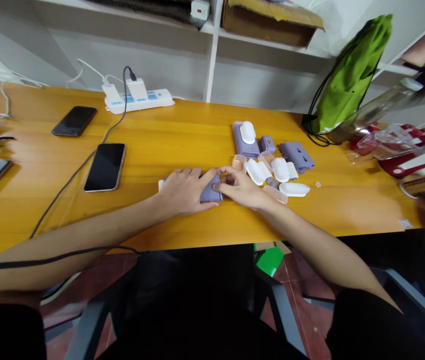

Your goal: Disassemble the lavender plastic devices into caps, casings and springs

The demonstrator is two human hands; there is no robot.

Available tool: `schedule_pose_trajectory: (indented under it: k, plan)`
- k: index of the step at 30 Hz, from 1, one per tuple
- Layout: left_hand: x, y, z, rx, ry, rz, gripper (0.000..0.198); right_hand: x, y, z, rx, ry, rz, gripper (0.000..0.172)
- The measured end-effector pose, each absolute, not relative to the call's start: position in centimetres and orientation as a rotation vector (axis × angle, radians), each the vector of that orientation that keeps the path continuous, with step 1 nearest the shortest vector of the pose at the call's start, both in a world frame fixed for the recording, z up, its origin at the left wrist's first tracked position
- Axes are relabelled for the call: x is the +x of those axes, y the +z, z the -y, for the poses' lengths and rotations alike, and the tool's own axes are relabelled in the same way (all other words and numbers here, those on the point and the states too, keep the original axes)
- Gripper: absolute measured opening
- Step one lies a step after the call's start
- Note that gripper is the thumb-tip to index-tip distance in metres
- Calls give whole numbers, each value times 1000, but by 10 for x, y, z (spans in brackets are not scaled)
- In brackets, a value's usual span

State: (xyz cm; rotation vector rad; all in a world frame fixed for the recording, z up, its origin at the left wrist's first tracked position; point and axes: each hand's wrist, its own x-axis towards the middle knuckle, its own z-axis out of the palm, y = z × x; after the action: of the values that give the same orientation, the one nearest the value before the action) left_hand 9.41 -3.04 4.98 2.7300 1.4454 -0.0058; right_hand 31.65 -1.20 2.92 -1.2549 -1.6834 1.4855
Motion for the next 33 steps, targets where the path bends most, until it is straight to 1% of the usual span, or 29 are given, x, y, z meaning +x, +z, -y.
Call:
schedule_pose_trajectory:
  k: [2,4,5,7,9,10,11,14,15,16,18,19,20,24,28,33]
  plan:
    - [93,53,31,2673,-20,-1413,93,315,28,14,-1252,1547,1631,39]
    - [91,57,31,2591,-20,-1357,92,314,26,14,-1256,1598,1558,40]
    - [90,59,30,2538,-9,-1325,88,314,25,14,-1260,1620,1533,38]
    - [84,63,27,2419,49,-1253,73,316,24,14,-1260,1671,1540,35]
    - [77,67,21,2287,95,-1193,63,322,28,14,-1229,1647,1619,39]
    - [73,68,16,2230,104,-1156,60,326,31,15,-1186,1577,1674,41]
    - [68,69,11,2180,102,-1113,60,330,36,17,-1121,1477,1736,46]
    - [56,71,-4,2010,46,-918,58,335,54,20,-863,1147,1971,80]
    - [54,71,-7,1936,25,-851,56,334,59,21,-784,1072,2076,82]
    - [52,70,-9,1860,6,-796,54,331,63,20,-712,1023,2179,76]
    - [51,69,-12,1731,-14,-712,49,323,65,16,-604,976,2331,54]
    - [51,68,-13,1682,-14,-686,47,319,64,14,-569,978,2370,47]
    - [51,67,-13,1643,-18,-662,46,316,63,11,-549,988,2388,44]
    - [50,64,-19,1575,-121,-588,41,313,53,1,-563,1034,2393,47]
    - [51,63,-25,1580,-221,-573,45,319,49,-1,-566,1116,2359,50]
    - [53,63,-28,1543,-256,-571,46,321,48,-2,-598,1169,2295,53]
